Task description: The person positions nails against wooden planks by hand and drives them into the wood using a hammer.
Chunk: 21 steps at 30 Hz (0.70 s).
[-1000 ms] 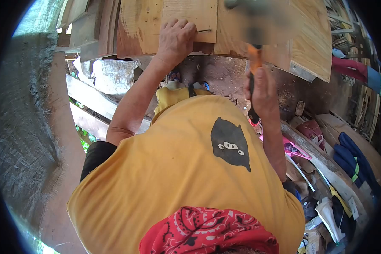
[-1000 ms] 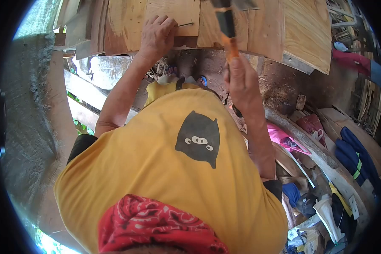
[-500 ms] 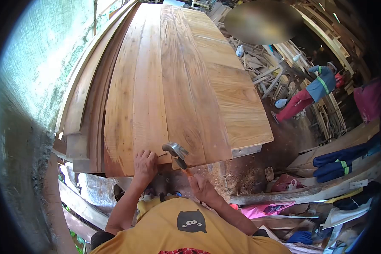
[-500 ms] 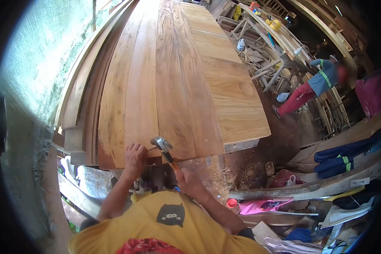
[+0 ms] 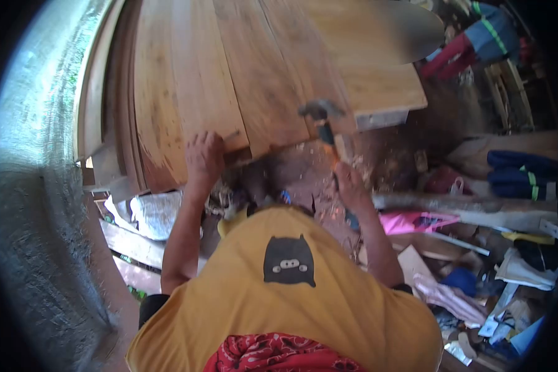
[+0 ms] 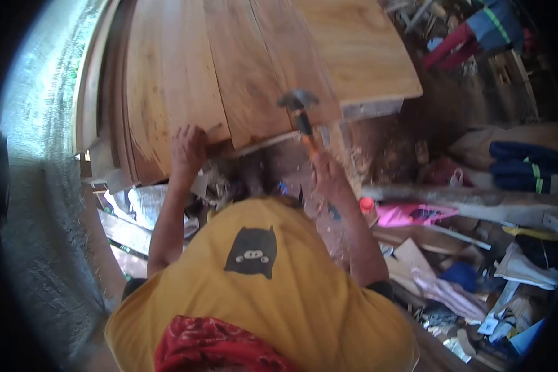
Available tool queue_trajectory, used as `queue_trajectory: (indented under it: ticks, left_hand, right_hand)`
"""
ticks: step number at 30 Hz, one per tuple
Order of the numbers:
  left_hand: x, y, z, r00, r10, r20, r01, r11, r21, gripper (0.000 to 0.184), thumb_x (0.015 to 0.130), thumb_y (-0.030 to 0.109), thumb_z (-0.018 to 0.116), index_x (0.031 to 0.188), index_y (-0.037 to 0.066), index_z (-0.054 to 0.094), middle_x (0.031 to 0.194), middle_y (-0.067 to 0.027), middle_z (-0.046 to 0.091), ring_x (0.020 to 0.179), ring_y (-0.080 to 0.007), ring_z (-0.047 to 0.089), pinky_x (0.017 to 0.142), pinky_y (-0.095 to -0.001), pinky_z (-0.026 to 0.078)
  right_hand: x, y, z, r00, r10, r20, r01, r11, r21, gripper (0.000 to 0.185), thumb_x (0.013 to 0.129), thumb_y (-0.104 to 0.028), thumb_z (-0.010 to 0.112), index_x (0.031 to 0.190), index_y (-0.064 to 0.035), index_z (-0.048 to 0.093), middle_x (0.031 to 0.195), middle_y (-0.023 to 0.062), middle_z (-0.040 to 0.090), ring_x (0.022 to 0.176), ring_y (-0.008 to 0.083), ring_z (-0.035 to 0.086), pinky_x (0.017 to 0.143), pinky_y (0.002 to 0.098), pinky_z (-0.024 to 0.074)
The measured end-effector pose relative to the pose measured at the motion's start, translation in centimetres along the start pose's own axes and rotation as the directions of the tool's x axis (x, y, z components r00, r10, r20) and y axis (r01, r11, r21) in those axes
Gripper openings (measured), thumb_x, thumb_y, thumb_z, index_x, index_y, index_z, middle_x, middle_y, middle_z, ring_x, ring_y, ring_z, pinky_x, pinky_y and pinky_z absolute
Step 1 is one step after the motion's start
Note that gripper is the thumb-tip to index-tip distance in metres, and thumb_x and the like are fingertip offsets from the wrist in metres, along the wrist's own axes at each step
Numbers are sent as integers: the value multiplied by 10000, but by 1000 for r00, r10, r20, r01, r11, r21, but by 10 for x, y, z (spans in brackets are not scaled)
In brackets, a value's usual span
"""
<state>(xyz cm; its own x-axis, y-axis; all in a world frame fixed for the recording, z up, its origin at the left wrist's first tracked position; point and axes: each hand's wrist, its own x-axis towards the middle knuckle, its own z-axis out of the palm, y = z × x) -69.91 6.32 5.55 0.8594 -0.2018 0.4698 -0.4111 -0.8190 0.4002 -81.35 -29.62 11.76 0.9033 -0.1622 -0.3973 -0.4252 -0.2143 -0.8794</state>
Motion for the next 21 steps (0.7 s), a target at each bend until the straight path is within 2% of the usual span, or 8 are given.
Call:
queue_trajectory:
  ticks: [2, 4, 5, 11, 13, 15, 17, 21]
  left_hand:
    - [-6, -10, 9, 996, 93, -5, -93, 994, 54, 62, 900, 89, 662, 942, 74, 619, 897, -154, 613, 900, -397, 596, 823, -496, 464]
    - [2, -8, 2, 986, 45, 163, -56, 996, 66, 58, 934, 98, 637, 977, 61, 650, 936, -157, 658, 928, -396, 624, 839, -494, 484]
    - [4, -13, 3, 982, 36, 185, -46, 998, 53, 62, 947, 104, 631, 967, 56, 665, 937, -161, 675, 922, -393, 640, 830, -489, 495]
    - [2, -16, 4, 957, -18, 290, 28, 999, -29, 61, 944, 96, 661, 926, 38, 664, 884, -148, 676, 867, -358, 648, 792, -455, 499]
    - [3, -23, 8, 965, -57, 258, 64, 998, -22, 72, 949, 94, 653, 911, 33, 661, 872, -143, 669, 844, -348, 649, 781, -442, 500]
    - [1, -17, 8, 962, -85, 260, 98, 994, -37, 78, 952, 88, 647, 906, 26, 646, 836, -142, 652, 807, -338, 643, 762, -426, 498]
    - [7, -12, 2, 950, -115, 291, 134, 990, -45, 77, 953, 83, 645, 904, 24, 642, 824, -146, 647, 801, -334, 642, 756, -424, 497]
    - [12, -3, -1, 962, -43, 269, 64, 996, -69, 73, 949, 74, 648, 900, 22, 633, 810, -149, 639, 783, -334, 637, 741, -418, 496]
  right_hand:
    - [-9, -3, -21, 992, 71, -102, -63, 995, 77, 465, 1098, -520, 511, 944, -89, 589, 740, -47, 513, 627, 48, 497, 553, 233, 426]
    - [-15, 13, -53, 980, 38, -195, -26, 998, 63, 571, 1072, -605, 494, 945, -61, 609, 721, -24, 545, 593, 75, 515, 538, 257, 426]
    - [-20, 25, -69, 974, 19, -224, -9, 999, 45, 639, 1051, -662, 486, 956, -46, 627, 718, -9, 566, 586, 95, 531, 544, 267, 432]
    - [-69, 74, -134, 887, 132, -442, -110, 991, 75, 677, 1039, -699, 462, 983, -41, 610, 701, -1, 560, 556, 105, 526, 517, 267, 427]
    - [-71, 134, -158, 850, -20, -526, -83, 982, -171, 670, 1045, -697, 442, 989, -46, 589, 714, 12, 571, 540, 110, 522, 491, 259, 417]
    - [-87, 113, -158, 861, 163, -482, -78, 978, 191, 661, 1050, -690, 440, 991, -46, 580, 723, 18, 577, 534, 111, 522, 479, 258, 410]
    - [-86, 123, -159, 852, 193, -486, -55, 958, 283, 653, 1050, -683, 450, 993, -44, 570, 730, 28, 579, 530, 114, 524, 468, 257, 406]
    - [-64, 113, -154, 874, 199, -443, -62, 950, 305, 681, 1045, -701, 437, 1001, -40, 590, 693, 2, 549, 536, 102, 539, 468, 258, 417]
